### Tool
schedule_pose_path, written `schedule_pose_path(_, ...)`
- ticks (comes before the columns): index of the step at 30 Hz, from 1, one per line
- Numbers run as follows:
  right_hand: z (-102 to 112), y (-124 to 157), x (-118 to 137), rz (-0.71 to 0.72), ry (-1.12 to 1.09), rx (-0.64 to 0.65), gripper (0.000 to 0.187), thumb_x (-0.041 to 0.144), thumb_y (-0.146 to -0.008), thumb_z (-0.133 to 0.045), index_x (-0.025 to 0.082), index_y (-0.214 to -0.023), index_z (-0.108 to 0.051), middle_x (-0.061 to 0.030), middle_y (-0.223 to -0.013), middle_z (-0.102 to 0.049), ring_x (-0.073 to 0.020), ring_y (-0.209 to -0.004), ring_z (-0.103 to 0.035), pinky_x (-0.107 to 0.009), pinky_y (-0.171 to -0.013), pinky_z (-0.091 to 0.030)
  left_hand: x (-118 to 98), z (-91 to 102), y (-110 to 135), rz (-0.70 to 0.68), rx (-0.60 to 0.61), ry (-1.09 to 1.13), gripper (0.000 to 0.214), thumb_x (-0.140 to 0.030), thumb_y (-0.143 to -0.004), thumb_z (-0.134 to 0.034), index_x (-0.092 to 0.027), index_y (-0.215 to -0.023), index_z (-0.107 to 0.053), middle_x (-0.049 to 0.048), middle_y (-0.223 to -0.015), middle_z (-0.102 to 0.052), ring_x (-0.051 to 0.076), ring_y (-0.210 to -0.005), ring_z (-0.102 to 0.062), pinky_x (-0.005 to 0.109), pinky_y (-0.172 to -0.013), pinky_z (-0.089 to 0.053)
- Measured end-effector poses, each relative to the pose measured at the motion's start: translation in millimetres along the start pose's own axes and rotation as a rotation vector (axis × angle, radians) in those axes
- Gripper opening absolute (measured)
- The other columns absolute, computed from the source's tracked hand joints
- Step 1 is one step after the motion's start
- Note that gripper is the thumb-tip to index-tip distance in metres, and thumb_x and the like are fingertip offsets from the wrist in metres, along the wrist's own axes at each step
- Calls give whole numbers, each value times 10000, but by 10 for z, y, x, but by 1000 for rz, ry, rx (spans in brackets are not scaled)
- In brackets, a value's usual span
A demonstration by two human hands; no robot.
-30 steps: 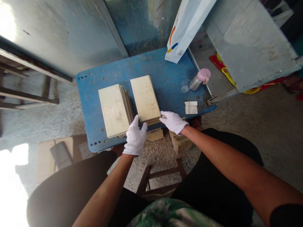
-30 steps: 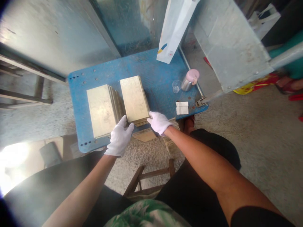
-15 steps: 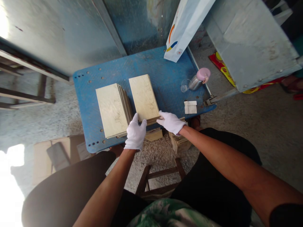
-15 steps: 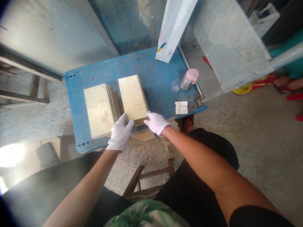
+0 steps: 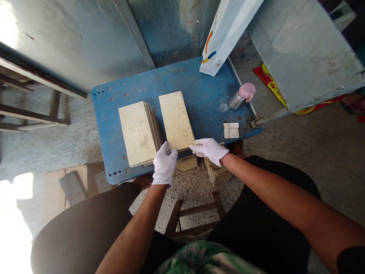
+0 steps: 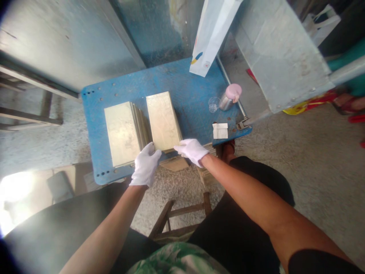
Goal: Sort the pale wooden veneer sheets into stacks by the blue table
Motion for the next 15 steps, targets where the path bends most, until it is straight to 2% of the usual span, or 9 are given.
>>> schedule_pose_path(2,19,59,-48,-28,80,13,147,176,-827,-754,107,-946,-702,-80,-857,-740,-117,-703,-662,-204,-631,-503,48,25,122,49,-18,48,497,-184,-836,-620,-128,-1330,-600,112,-1245,-711,221,-1143,-672,331,-1035,-493)
schedule_pose_path(4,72,114,-40,21,288,-7,117,237,-843,-734,124,-833,-705,-63,-778,-724,-128,-666,-638,-218,-605,-464,91,35,245,105,-14,82,531,-192,-845,-639,-114,-1365,-569,123,-1235,-714,217,-1141,-676,326,-1043,-490)
schedule_pose_path(7,155,148,63,173,732,-83,285,356,-859,-705,148,-667,-674,-44,-670,-680,-154,-671,-607,-247,-615,-400,130,14,343,164,11,111,598,-205,-856,-660,-89,-1422,-504,133,-1219,-719,213,-1120,-685,315,-1027,-500)
schedule_pose_path(9,169,117,117,229,897,-107,385,416,-871,-683,161,-588,-623,-34,-608,-634,-157,-666,-586,-257,-610,-368,137,-7,316,170,12,127,608,-227,-860,-668,-80,-1424,-496,138,-1202,-725,221,-1109,-689,323,-1020,-501)
schedule_pose_path(11,148,49,114,208,858,-79,446,452,-883,-670,171,-554,-564,-17,-551,-579,-139,-605,-556,-253,-577,-357,134,-36,231,162,39,173,541,-255,-853,-680,-93,-1356,-563,136,-1168,-739,237,-1092,-694,332,-988,-516)
schedule_pose_path(15,64,-80,16,72,500,-31,474,512,-871,-689,184,-586,-501,29,-483,-488,-99,-463,-489,-225,-497,-383,143,-101,57,213,196,349,315,-274,-851,-670,-118,-1124,-685,126,-1091,-760,235,-961,-725,309,-816,-567)
Point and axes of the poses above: each hand's wrist, its own y-axis away from the middle knuckle, its own z-axis out of the back of the hand, x = y × z, the point moved 3 cm from there along -y, towards the middle knuckle
